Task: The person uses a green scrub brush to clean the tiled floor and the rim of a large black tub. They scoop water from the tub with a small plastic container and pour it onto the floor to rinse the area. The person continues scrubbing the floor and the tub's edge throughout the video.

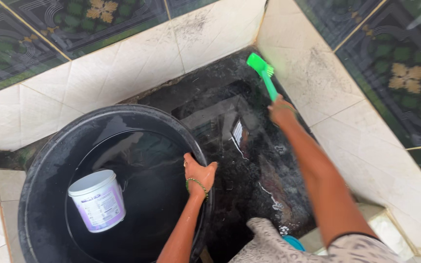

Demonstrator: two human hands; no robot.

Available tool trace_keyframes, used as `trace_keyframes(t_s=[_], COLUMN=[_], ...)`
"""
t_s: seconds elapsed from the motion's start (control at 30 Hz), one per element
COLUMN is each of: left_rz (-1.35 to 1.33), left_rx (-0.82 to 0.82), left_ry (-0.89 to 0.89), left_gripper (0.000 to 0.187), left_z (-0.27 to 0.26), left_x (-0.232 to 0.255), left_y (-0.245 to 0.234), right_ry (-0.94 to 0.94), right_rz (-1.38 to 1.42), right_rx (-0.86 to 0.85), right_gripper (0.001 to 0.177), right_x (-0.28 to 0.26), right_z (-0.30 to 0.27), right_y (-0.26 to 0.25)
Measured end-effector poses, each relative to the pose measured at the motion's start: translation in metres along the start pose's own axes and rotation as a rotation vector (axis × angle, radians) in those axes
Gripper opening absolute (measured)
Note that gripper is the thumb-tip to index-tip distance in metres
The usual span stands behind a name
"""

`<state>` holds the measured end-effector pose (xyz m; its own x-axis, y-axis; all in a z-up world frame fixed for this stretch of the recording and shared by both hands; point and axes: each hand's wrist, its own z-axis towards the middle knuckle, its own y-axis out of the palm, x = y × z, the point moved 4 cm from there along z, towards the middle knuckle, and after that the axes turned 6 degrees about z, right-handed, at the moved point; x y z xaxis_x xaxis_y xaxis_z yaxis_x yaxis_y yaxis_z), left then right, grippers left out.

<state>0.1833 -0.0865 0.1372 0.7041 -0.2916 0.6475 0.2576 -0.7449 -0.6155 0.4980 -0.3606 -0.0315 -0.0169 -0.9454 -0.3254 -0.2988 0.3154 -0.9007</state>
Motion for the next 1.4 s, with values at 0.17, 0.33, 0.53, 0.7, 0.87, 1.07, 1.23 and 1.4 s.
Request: trace_keyframes(t_s=[0.17, 0.33, 0.53, 0.7, 0.87, 1.07, 1.23, 1.4], left_rz=[0.000, 0.031, 0.025, -0.009, -0.004, 0.007, -0.114, 0.039], left_rx=[-0.011, -0.035, -0.049, -0.027, -0.023, 0.028, 0.090, 0.067], left_ry=[0.003, -0.011, -0.033, -0.033, -0.007, 0.005, 0.040, 0.007], left_gripper=[0.076, 0.076, 0.077, 0.077, 0.073, 0.074, 0.078, 0.073], left_z=[0.001, 0.004, 0.001, -0.005, -0.003, 0.000, -0.004, 0.001], left_x=[-0.008, -0.008, -0.003, 0.002, 0.001, -0.002, -0.003, -0.003], left_y=[0.006, 0.006, 0.000, -0.005, 0.000, -0.001, -0.002, 0.005], right_ry=[0.017, 0.081, 0.008, -0.146, 0.008, -0.276, -0.179, -0.122], right_rz=[-0.188, -0.216, -0.172, -0.239, -0.147, -0.277, -0.341, -0.153], right_rx=[-0.027, -0.104, -0.002, 0.014, -0.132, -0.368, -0.188, 0.079], right_gripper=[0.062, 0.041, 0.038, 0.038, 0.046, 0.058, 0.043, 0.042], right_x=[0.110, 0.124, 0.034, 0.013, 0.029, -0.066, -0.050, -0.018], right_z=[-0.131, -0.118, 0.059, 0.046, -0.123, -0.212, -0.124, -0.023], right_y=[-0.019, -0.030, -0.030, -0.021, -0.010, -0.001, -0.038, -0.005])
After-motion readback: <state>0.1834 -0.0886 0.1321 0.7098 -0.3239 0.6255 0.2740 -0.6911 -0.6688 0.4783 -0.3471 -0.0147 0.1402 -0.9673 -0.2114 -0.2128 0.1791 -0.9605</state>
